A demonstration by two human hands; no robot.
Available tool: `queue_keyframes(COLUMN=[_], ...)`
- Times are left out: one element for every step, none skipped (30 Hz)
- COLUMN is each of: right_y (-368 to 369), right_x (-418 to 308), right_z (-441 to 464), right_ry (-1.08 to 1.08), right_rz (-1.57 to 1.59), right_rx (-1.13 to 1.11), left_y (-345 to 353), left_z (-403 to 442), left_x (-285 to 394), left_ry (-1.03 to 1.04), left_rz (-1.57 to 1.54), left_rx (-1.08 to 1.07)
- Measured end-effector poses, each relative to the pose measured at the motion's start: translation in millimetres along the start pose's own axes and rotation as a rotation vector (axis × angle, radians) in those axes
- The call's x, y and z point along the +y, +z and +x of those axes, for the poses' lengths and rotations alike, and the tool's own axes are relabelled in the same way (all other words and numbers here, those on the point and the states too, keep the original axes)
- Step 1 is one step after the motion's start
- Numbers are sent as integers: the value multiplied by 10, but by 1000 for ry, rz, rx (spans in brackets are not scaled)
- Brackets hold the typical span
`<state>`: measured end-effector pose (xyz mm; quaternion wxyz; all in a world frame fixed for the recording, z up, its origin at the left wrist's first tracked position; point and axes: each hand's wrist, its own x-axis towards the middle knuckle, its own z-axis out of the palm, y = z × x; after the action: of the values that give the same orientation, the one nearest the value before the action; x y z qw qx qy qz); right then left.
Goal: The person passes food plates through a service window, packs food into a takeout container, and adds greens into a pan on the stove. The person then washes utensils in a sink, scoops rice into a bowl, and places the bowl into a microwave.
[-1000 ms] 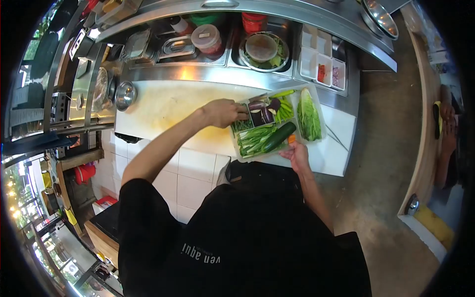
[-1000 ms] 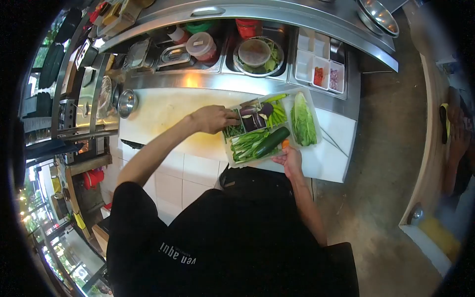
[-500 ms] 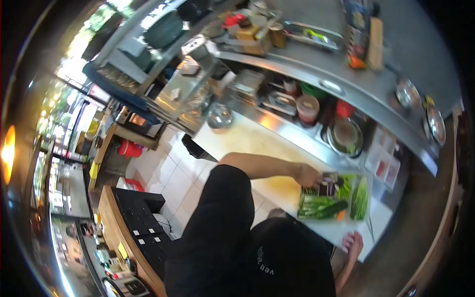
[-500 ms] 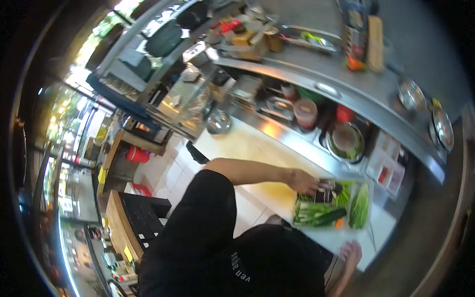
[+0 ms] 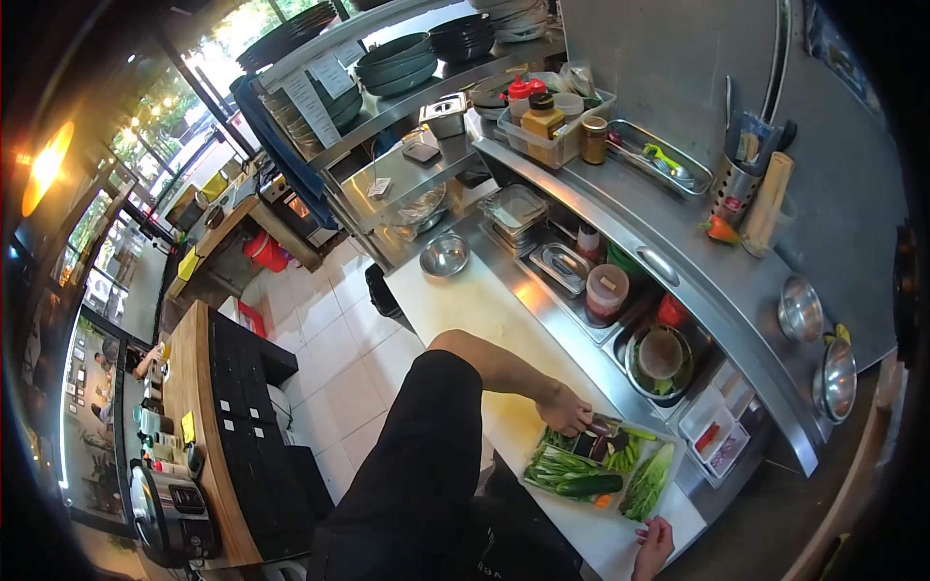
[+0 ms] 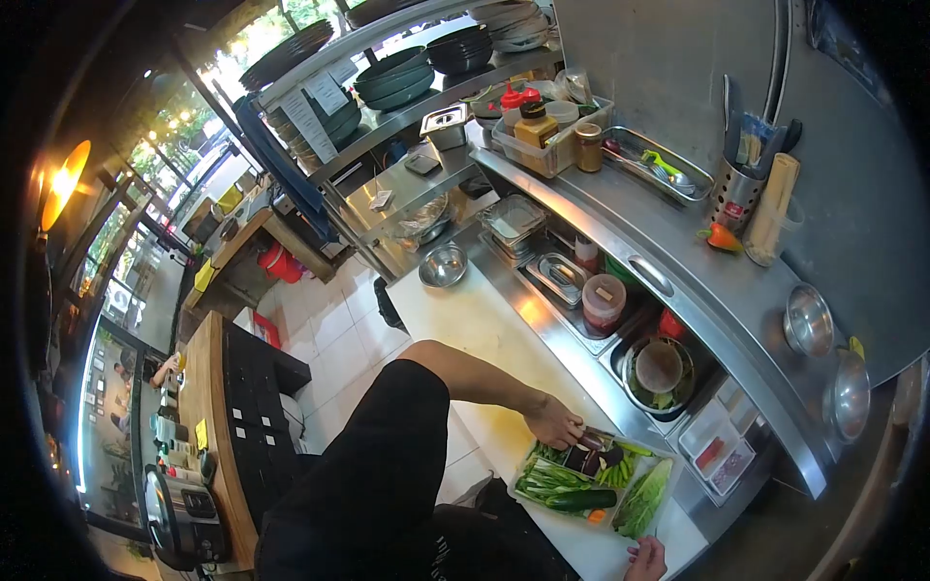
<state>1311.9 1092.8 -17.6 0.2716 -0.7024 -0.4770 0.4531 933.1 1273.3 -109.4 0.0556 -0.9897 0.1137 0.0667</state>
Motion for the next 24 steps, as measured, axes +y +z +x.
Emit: queue_keyframes(right_y=[5,7,29,89,146,190,265,363,463,537,623,747,892,1038,1203,1451,1713,1853,2064,2373,2617,2774,2864,2976], right_x=[-61,-100,-153,-200,-180,-109,-94,-99,-127,-162,-21,-46,-106,-135,-100,56,265,357,-62,-731,-1228,-1525,-1521,-1454], right_z=[35,30,38,46,31,-12,-56,-113,-202,-273,-317,-387,-460,-492,-482,-389,-233,-157,-133,-69,4,42,103,229], right_ry=[2,3,-14,-29,-24,-43,-61,-42,-1,37,108,114,128,142,135,140,-22,-186,-268,-350,-423,-495,-498,-522], right_rz=[-10,-13,-34,-49,-44,-19,6,10,27,39,38,26,71,120,156,154,190,222,237,253,221,189,183,46], right_rx=[-30,-28,-9,12,23,56,95,118,161,199,223,232,255,279,280,288,311,330,312,290,237,183,182,-25], left_y=[-25,-37,-44,-21,36,88,15,-21,-47,-122,-278,-479,-576,-509,-367,-202,18,29,15,-17,-143,-169,-142,-120], left_z=[-30,-51,-92,-116,-95,-84,-69,-5,84,121,77,-11,-110,-177,-219,-276,-397,-452,-510,-551,-541,-523,-476,-436], left_x=[21,17,-24,-58,-48,-21,-28,-34,-11,27,89,158,199,251,356,464,566,691,841,996,1155,1282,1419,1543], left_ry=[1,-7,-12,-5,27,65,62,91,1,-98,-84,-280,-482,-476,-760,-1046,-1028,-1018,-975,-932,-928,-881,-843,-804], left_rz=[-5,2,15,23,-55,-139,-154,-157,-291,-430,-438,-624,-806,-806,-1368,-1946,-2064,-2068,-2155,-2240,-2340,-2434,-2434,-2430], left_rx=[1,40,78,78,124,171,171,177,334,489,502,609,709,716,903,1047,1075,1080,1116,1151,1164,1113,1144,1172])
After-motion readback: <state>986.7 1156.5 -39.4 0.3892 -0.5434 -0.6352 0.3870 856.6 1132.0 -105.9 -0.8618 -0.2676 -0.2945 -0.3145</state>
